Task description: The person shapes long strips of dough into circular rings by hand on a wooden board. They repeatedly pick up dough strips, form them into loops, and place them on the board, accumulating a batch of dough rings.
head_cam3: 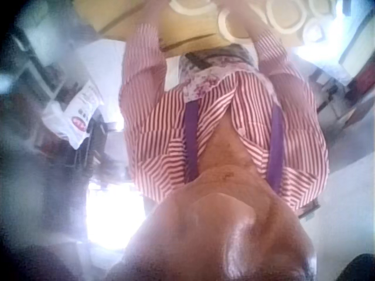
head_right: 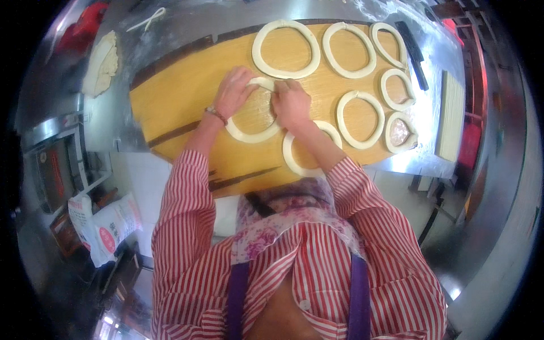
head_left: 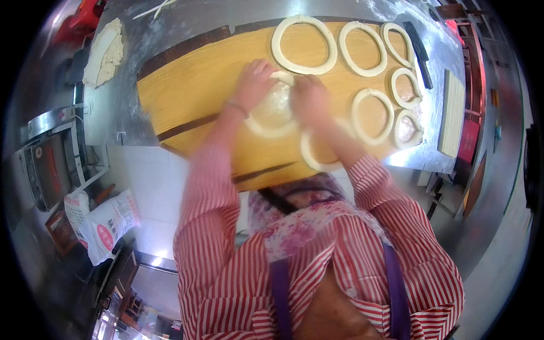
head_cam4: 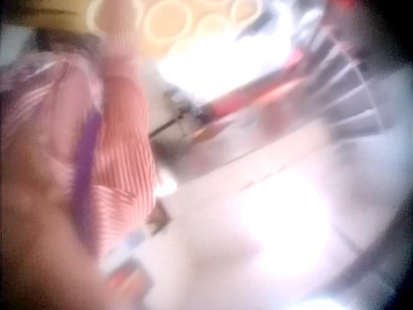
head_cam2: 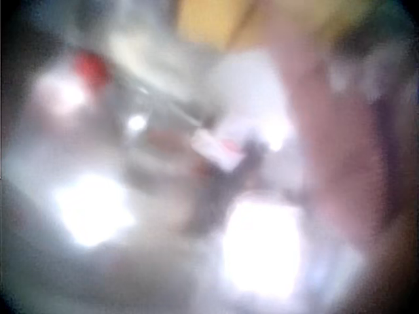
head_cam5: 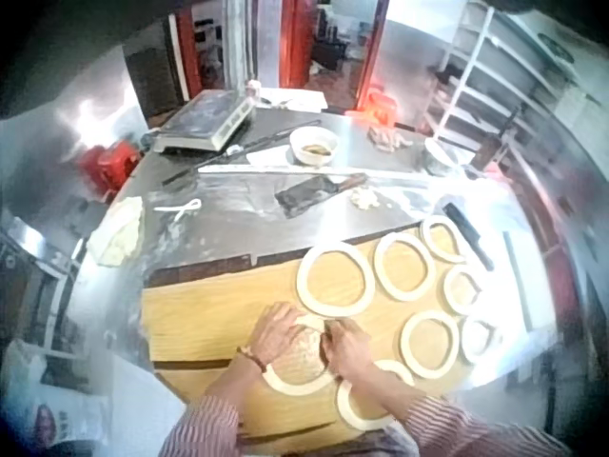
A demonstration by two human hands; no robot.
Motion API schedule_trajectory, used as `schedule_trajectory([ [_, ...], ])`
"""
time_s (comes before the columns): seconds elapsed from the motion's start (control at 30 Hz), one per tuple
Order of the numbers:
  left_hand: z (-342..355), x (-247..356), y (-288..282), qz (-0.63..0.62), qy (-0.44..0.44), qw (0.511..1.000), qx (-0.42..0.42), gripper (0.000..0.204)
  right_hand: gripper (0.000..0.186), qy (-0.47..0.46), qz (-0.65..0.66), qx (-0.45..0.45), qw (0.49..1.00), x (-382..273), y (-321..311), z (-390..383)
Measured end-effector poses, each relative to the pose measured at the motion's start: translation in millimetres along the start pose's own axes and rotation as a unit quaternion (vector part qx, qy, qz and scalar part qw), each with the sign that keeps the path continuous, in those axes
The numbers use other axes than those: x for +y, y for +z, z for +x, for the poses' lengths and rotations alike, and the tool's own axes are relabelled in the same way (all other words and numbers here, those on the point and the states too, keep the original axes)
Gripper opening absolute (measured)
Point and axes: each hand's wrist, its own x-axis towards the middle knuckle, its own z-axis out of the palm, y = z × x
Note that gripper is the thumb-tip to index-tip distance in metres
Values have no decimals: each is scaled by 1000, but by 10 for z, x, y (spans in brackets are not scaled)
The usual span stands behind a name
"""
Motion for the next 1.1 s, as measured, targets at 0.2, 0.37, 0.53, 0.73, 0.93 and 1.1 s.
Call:
schedule_trajectory([
  [0.2, 65, 30, 124, 4, 6, 999, 34, 24, 27, 65, -80, -93, 990, 381, -80, -284],
  [0.37, 98, 31, 169, -43, -20, 998, 33, 33, 31, 48, -86, -114, 989, 458, -99, -313],
  [0.53, -24, 310, 45, -30, -136, 988, 73, 46, 35, 52, -6, -4, 999, 72, -345, -27],
  [0.73, -306, 239, 169, 16, -152, 984, 95, 44, 31, 120, 1, 9, 993, 74, -204, 120],
  [0.93, -231, 298, 227, 2, -142, 984, 106, 32, 44, -66, -14, -108, 992, -22, -73, -213],
  [1.1, -36, 196, 52, -117, -214, 970, 27, 32, 66, 23, 14, -145, 989, -590, 3, -236],
])
